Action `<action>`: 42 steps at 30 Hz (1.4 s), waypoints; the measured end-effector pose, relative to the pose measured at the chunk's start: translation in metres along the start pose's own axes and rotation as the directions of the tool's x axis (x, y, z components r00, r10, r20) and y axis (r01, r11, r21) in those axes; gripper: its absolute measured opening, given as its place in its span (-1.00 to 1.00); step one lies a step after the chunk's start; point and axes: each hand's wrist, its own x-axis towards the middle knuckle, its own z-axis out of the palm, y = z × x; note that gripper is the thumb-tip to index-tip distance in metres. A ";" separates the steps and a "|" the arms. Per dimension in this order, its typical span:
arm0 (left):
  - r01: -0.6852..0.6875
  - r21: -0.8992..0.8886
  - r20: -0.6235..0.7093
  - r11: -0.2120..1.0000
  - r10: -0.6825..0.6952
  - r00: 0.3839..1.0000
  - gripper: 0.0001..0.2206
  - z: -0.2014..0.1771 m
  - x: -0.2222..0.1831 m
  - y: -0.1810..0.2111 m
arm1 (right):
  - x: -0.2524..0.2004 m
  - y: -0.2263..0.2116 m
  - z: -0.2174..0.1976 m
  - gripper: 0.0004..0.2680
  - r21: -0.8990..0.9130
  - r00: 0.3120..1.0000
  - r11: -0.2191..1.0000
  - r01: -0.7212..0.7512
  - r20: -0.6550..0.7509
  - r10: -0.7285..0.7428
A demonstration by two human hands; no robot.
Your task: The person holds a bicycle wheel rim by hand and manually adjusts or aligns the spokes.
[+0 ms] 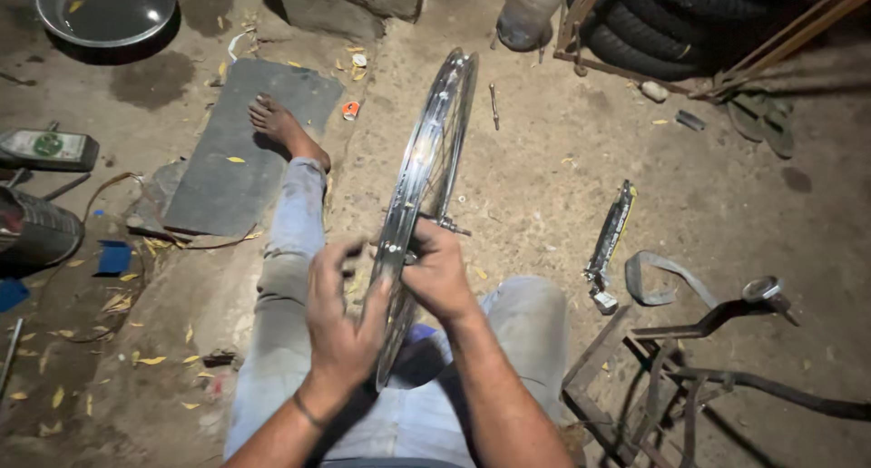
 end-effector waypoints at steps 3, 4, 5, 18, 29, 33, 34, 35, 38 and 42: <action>0.203 -0.039 0.036 0.978 -0.202 0.979 -0.75 -0.005 -0.020 -0.004 | -0.007 -0.004 -0.024 -0.78 0.356 0.984 0.934 -0.023 0.172 -0.041; 0.197 -0.057 0.045 0.979 -0.195 0.980 -0.82 -0.004 -0.022 -0.006 | -0.010 -0.003 -0.028 -0.79 0.499 0.975 0.866 -0.033 0.207 -0.082; 0.194 -0.074 0.055 0.978 -0.190 0.980 -0.87 -0.004 -0.024 -0.007 | -0.015 0.000 -0.029 -0.82 0.361 0.988 0.932 0.030 0.131 -0.082; 0.210 -0.108 0.108 0.972 -0.199 0.974 -0.87 0.018 0.048 0.021 | 0.015 0.001 -0.015 -0.84 -0.260 0.841 0.926 0.274 -0.402 -0.362; -0.032 0.038 -0.050 0.999 0.034 0.998 -0.69 0.015 0.050 0.003 | 0.005 0.038 -0.017 -0.78 -0.051 0.981 0.985 0.163 -0.101 -0.167; 0.017 0.035 -0.061 0.999 -0.015 0.998 -0.65 0.011 0.041 -0.010 | 0.013 0.045 -0.021 -0.78 -0.206 0.969 0.947 0.245 0.061 -0.237; 0.020 0.037 -0.060 0.999 -0.018 0.998 -0.65 0.009 0.041 -0.012 | 0.016 0.045 -0.021 -0.79 -0.165 0.971 0.958 0.233 0.082 -0.222; 0.024 0.038 -0.058 0.999 -0.022 0.998 -0.65 0.008 0.039 -0.014 | 0.018 0.045 -0.023 -0.78 -0.124 0.973 0.968 0.220 0.101 -0.208; 0.013 0.073 -0.064 0.997 -0.008 0.998 -0.65 0.006 0.037 -0.016 | 0.022 0.047 -0.021 -0.77 0.095 0.984 0.991 0.094 0.141 -0.107; -0.015 0.113 -0.062 0.993 0.022 0.998 -0.62 0.011 0.039 -0.013 | 0.027 0.049 -0.013 -0.81 0.422 0.993 0.903 -0.079 0.115 0.033</action>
